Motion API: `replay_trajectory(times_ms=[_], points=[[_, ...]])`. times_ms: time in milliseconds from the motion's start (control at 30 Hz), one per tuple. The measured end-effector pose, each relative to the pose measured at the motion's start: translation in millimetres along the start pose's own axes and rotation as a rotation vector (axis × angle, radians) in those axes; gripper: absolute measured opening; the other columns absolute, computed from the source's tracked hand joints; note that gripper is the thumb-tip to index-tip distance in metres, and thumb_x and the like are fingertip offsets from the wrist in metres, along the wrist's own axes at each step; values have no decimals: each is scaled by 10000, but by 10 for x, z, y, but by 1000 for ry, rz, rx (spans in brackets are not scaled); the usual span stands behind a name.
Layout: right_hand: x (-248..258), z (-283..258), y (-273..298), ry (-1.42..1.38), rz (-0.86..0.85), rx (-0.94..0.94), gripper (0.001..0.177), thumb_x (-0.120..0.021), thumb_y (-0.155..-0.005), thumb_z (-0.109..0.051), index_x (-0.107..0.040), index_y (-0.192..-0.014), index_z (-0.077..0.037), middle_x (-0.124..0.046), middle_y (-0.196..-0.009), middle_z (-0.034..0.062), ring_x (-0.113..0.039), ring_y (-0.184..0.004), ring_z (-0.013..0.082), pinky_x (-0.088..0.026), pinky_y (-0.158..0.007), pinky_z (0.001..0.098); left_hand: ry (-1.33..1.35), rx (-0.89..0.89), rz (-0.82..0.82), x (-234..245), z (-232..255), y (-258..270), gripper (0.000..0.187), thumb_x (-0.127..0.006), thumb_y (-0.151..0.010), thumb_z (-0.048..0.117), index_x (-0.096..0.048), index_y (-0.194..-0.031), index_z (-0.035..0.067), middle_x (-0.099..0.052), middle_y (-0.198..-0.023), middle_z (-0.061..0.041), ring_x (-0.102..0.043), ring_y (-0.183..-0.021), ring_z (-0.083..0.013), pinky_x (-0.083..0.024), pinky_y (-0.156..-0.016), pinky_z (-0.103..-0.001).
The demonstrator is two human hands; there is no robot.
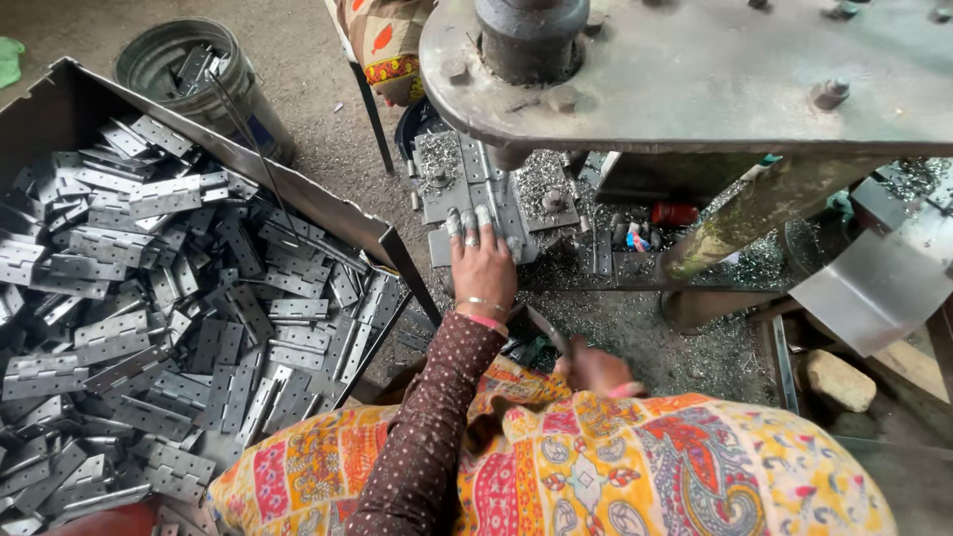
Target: The person sits on the floor and repeatedly places metal hinge pieces into a press machine, activates the press, and removes the processed pieces. The person handles the metal pieces one at a time and uses a metal rod to assist with removal.
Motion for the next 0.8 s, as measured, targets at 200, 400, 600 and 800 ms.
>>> replay_trajectory(times_ms=[200, 400, 600, 800], points=[[-65, -12, -5, 8, 92, 22, 440, -620, -907, -472, -524, -1103, -89, -704, -757, 162, -720, -690, 367, -570, -611, 500, 5, 41, -66, -44, -20, -189, 319, -484, -996, 231, -709, -1169, 86, -581, -1403, -154, -519, -1325, -330, -329, -1146, -531], [-328, -46, 94, -60, 242, 3, 456, -615, -902, -474, -517, -1119, -85, -702, -749, 157, -721, -666, 354, -575, -594, 488, 17, 32, -29, 0, -51, 10, 292, -529, -988, 224, -715, -1163, 82, -609, -1367, -111, -575, -1270, -304, -346, -1154, -525], [151, -35, -52, 87, 50, 77, 490, -643, -904, -509, -528, -1056, -58, -696, -740, 192, -705, -675, 382, -557, -598, 504, 22, 41, -224, -101, -91, -269, 324, -549, -991, 153, -659, -1283, 68, -546, -1453, -124, -676, -1032, -261, -335, -1172, -551], [-136, -29, 92, 7, 173, 77, 371, -591, -949, -441, -523, -1073, -98, -684, -752, 181, -692, -598, 365, -542, -545, 499, -3, 62, -168, 2, -98, -383, 298, -526, -969, 179, -687, -1206, 99, -536, -1432, -117, -562, -1273, -303, -324, -1138, -529]])
Point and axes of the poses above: each hand's wrist, its own y-axis away from the middle knuckle, its own x-axis out of the back of the hand, z = x × y, the point moved 6 cm from there along -y, towards the middle knuckle
